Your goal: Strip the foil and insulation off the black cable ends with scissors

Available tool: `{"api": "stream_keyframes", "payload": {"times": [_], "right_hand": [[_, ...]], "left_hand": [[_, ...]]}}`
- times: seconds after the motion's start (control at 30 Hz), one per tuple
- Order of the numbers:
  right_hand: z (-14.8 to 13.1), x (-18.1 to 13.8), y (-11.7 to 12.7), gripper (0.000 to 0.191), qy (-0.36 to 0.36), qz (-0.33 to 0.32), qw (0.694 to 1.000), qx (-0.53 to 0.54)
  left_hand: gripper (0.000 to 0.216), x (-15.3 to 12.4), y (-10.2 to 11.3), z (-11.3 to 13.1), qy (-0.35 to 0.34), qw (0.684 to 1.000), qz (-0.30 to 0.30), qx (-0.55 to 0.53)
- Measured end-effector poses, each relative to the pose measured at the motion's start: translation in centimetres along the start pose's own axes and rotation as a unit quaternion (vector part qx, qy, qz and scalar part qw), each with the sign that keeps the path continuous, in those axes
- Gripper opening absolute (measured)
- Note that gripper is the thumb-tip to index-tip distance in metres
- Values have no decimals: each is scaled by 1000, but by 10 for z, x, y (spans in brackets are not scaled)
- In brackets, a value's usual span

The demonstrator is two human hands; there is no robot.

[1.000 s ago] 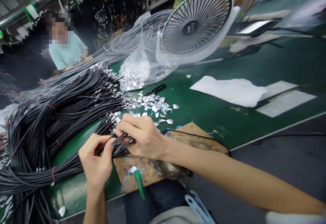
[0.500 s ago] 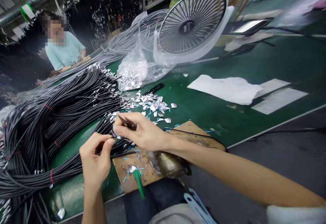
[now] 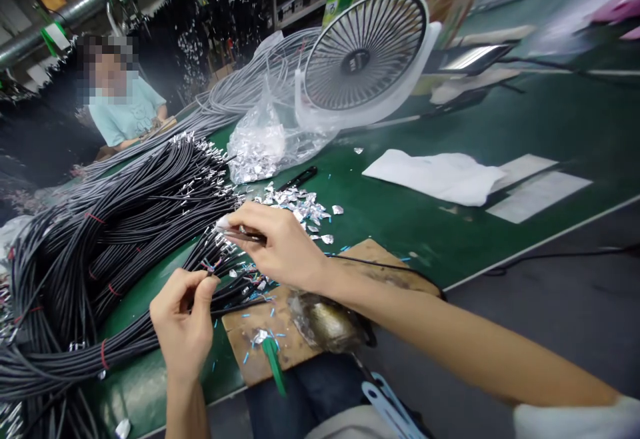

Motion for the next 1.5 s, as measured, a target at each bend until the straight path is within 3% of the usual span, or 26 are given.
{"api": "stream_keyframes", "payload": {"times": [0.13,0.27,0.43,0.57,0.7,1.0,1.33,1.5], "right_hand": [[-6,-2,-3,27,-51,-74,993,77],[-13,-2,-2,25,-94,-107,984,108],[-14,-5,-4,20,-145,-75,981,108],[-12,-6,-6,16,-205,-89,969,101],[-13,-8,-6,26,-171,-111,976,82],[-16,-7,-6,21,-123,-122,972,160],[-16,-7,-6,25,-130,-132,972,144],[-16,-7,-5,25,-148,-133,970,137]], "left_hand": [[30,0,-3,12,-4,999,-8,33],[33,-1,-6,16,-6,998,-24,58],[17,-1,-4,7,-52,997,51,40],[7,-2,0,4,-82,992,92,37],[9,-2,2,7,-101,987,119,43],[6,-5,4,5,-106,984,128,65],[6,-8,-1,1,-99,985,132,42],[6,-10,-3,2,-143,971,164,96]]}}
Point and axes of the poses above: each hand's wrist, its own x-axis towards the middle knuckle, its own y-axis out of the back of the hand, z = x × y, the point moved 1 cm from there along x, towards the middle knuckle, and after that the axes turned 13 degrees about z, right-handed, at the moved point
